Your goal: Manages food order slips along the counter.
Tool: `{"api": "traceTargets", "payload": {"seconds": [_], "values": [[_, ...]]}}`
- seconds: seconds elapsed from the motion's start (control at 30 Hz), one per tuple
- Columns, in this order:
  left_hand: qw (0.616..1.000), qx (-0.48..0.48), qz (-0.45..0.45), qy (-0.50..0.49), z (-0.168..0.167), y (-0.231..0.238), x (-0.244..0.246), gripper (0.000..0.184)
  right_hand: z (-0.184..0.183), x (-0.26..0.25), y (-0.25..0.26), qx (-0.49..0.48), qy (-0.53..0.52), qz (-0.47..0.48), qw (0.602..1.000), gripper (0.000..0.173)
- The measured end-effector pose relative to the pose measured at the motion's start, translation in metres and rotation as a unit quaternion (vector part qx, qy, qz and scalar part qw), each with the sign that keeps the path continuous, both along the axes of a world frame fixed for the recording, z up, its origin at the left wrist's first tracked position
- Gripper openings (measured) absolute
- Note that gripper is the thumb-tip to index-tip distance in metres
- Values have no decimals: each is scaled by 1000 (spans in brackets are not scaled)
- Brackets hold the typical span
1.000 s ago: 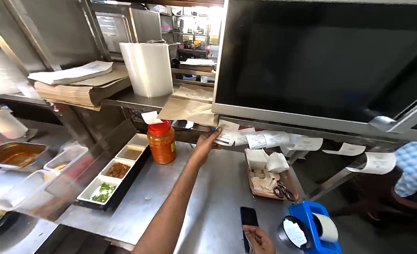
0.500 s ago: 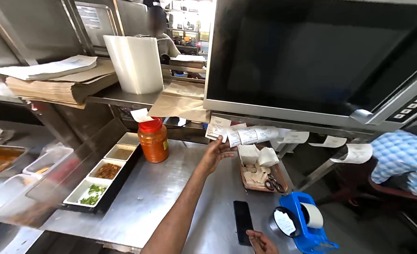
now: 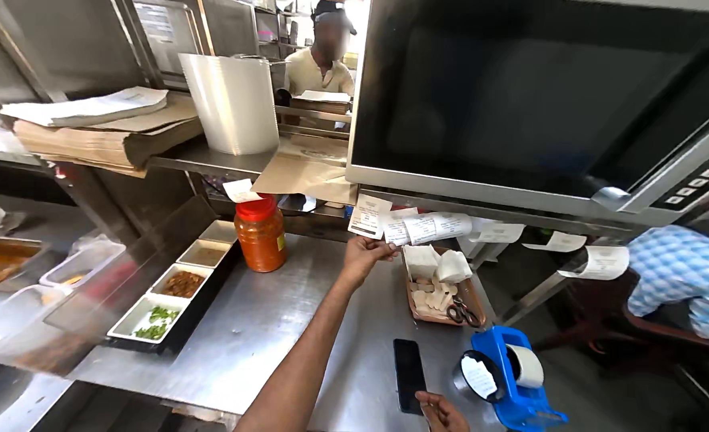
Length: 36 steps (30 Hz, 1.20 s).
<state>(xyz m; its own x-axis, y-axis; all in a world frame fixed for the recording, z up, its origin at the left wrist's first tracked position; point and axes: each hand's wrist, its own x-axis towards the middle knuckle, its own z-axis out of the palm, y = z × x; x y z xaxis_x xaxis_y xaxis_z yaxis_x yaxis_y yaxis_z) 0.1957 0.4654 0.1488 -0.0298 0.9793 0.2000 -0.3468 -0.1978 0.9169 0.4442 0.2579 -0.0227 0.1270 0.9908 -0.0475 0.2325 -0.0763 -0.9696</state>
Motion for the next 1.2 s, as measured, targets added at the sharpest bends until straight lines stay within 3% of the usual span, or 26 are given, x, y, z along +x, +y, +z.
{"api": "traceTargets", "payload": {"seconds": [0.23, 0.5, 0.77, 1.2], "values": [[999, -31, -9, -24, -11, 3, 6, 21, 0, -1, 4, -2, 7, 1, 1000, 17], [994, -55, -96, 13, -14, -5, 35, 38, -1, 3, 8, -12, 23, -1, 1000, 17], [996, 8, -87, -12, 0, -9, 53, 23, -4, 12, 9, -16, 20, -7, 1000, 17], [997, 0, -73, -24, 3, -3, 61, 24, -1, 13, 15, 0, 7, 5, 1000, 17]]}}
